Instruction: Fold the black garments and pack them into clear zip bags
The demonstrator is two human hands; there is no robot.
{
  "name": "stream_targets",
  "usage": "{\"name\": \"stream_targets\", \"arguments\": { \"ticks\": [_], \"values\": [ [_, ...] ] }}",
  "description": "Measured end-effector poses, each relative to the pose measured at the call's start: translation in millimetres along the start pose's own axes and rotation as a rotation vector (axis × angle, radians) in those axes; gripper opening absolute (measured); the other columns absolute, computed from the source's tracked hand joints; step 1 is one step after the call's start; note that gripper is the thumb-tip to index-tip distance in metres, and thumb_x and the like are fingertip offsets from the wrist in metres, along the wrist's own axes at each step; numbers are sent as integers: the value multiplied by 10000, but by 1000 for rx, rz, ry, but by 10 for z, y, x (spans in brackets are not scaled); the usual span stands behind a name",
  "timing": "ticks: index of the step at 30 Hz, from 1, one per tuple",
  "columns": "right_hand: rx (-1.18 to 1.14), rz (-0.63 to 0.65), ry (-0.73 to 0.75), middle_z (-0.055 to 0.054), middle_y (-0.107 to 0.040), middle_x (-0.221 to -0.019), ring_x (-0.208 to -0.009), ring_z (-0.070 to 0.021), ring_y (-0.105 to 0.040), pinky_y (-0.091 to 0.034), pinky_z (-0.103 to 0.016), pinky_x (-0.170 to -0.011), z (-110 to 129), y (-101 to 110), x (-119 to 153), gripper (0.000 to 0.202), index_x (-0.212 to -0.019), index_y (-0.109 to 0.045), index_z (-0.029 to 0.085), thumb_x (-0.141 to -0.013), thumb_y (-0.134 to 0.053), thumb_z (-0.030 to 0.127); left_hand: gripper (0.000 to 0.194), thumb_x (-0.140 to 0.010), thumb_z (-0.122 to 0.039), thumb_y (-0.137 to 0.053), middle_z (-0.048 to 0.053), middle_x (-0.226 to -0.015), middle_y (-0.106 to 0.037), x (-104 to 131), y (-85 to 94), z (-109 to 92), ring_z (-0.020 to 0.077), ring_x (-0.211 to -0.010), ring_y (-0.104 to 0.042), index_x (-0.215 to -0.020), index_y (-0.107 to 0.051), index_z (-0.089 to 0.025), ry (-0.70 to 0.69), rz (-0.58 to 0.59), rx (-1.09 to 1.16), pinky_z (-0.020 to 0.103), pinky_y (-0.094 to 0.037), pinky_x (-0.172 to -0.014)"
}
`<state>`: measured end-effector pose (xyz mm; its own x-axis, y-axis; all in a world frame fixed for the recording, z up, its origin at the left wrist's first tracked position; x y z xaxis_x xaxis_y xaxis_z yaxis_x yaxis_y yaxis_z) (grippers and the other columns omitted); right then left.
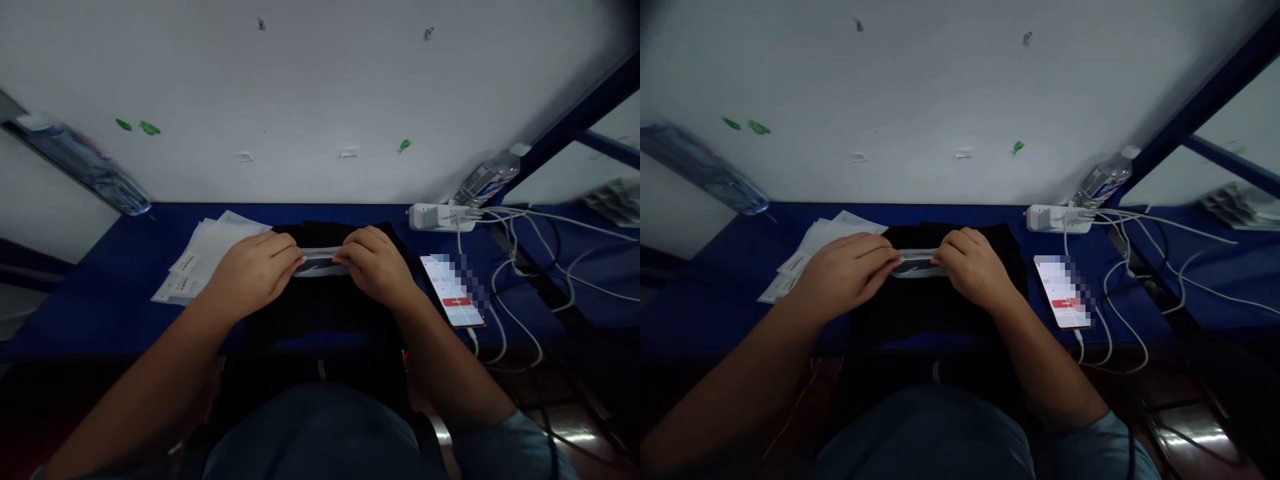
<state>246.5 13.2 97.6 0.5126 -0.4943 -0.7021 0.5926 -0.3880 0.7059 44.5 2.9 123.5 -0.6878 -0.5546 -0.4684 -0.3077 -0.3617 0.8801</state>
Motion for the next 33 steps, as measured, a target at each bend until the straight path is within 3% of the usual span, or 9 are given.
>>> {"name": "stream_targets", "arguments": {
  "ticks": [15, 23, 27, 33],
  "values": [
    [-9, -45, -21, -45, -657, -855, -772, -177, -526, -443, -338, -751, -19, 62, 11, 169, -823, -653, 193, -975, -583, 172, 236, -1019, -245, -459, 81, -914, -679, 202, 103, 210, 210, -829, -635, -983, -676, -159, 41, 50, 30, 349, -533, -733],
    [21, -34, -3, -40, -668, -852, -791, -179, -564, -459, -344, -767, -1, 88, 108, 127, -843, -655, 204, -959, -613, 175, 217, -1019, -266, -484, 75, -909, -677, 269, 77, 195, 203, -829, -640, -977, -675, -172, 44, 30, 93, 344, -538, -745],
    [25, -3, 49, -48, -683, -893, -846, -195, -591, -471, -356, -794, 35, 124, 231, 47, -941, -670, 210, -943, -664, 257, 223, -983, -359, -599, 77, -1026, -684, 348, -31, 173, 208, -930, -658, -1119, -662, -194, 52, -8, 254, 344, -563, -801],
    [46, 172, 11, -99, -692, -1050, -988, -264, -619, -478, -424, -879, 32, 120, 382, 374, -1133, -681, 214, -898, -692, 505, 573, -908, -486, -696, 114, -1383, -605, 329, -344, 49, 286, -1254, -593, -1400, -538, -241, 5, 98, 388, 449, -521, -1029]
  ]
}}
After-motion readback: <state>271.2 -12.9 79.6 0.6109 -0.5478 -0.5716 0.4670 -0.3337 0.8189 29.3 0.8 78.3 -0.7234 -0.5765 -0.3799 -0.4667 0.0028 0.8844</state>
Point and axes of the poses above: each hand's wrist, its own x-axis away from the middle knuckle, its own y-axis out of the back of the hand, z = x × y, the point moved 4 cm from there along -x, towards the middle knuckle
